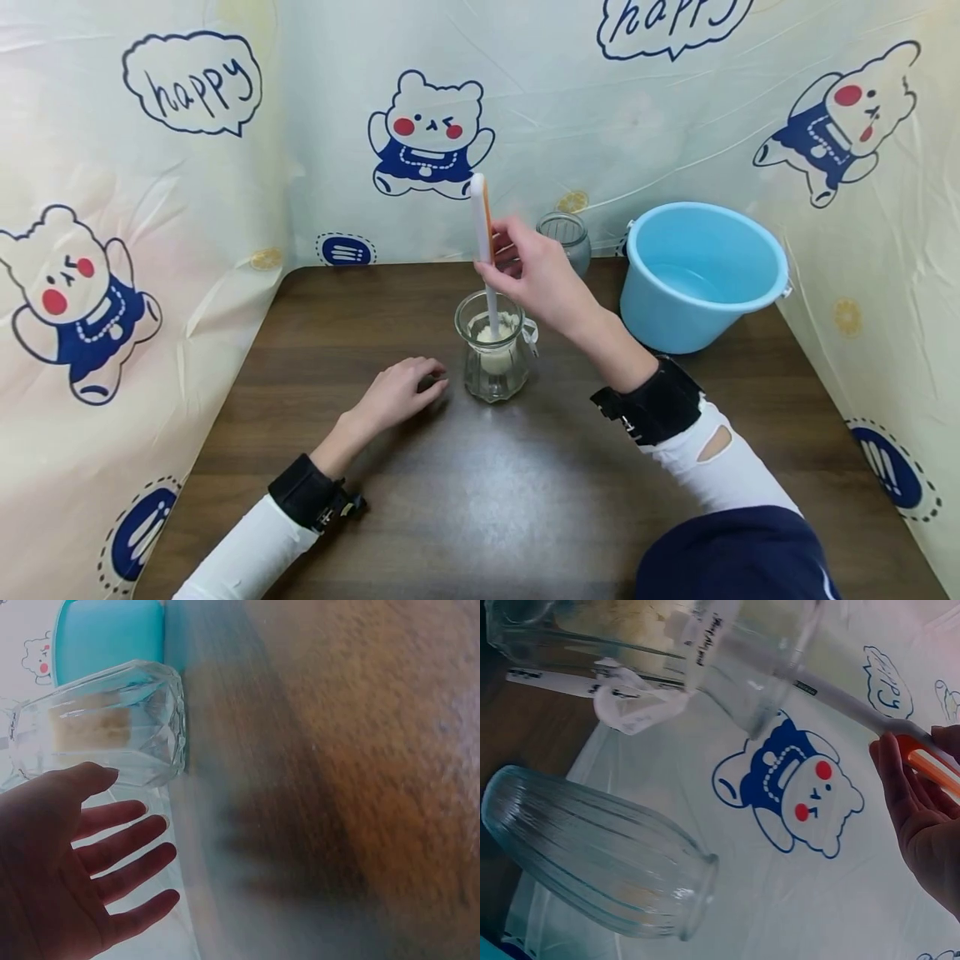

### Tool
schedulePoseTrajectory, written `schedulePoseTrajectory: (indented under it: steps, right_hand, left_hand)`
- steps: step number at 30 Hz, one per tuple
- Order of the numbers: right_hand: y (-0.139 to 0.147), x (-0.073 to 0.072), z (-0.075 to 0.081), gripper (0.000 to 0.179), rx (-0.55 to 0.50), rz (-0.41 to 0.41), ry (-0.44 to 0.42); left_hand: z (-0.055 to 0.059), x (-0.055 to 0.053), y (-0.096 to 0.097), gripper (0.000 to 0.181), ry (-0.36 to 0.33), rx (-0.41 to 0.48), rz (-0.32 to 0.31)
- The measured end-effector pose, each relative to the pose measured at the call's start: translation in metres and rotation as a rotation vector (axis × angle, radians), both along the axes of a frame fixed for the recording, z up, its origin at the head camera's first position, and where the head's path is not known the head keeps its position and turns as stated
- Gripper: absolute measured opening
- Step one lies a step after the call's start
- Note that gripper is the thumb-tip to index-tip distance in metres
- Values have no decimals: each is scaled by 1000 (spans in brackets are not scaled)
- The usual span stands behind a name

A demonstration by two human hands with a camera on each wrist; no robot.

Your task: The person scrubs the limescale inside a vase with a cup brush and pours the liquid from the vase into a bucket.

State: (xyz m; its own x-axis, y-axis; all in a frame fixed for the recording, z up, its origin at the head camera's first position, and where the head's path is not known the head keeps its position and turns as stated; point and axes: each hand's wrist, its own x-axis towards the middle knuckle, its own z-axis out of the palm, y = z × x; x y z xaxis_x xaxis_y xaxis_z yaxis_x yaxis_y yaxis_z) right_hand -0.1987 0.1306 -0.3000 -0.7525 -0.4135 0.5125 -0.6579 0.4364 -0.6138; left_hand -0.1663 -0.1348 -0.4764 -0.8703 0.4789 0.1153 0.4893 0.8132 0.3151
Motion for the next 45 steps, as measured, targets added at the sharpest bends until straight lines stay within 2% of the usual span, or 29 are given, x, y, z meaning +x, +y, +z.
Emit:
schedulePoseTrajectory:
  steps: [12, 23, 32, 37, 45]
  right_hand:
    - [7, 4, -30, 39, -4, -12, -67]
    - [18, 5, -37, 39, -7, -73, -117]
    - [23, 6, -39, 41, -80, -101, -281]
    - [29, 8, -39, 40, -106, -108, -247]
    - [40, 8, -42, 31, -273, -21, -131]
  left_hand:
    - [-2, 1, 1, 28, -1, 1, -4]
    - [-4, 1, 3, 26, -4, 24, -7]
    - [-2, 1, 0, 26, 4, -4, -11]
    - [-2, 0, 0, 26, 8, -3, -17]
    - [1, -2, 1, 27, 1, -4, -8]
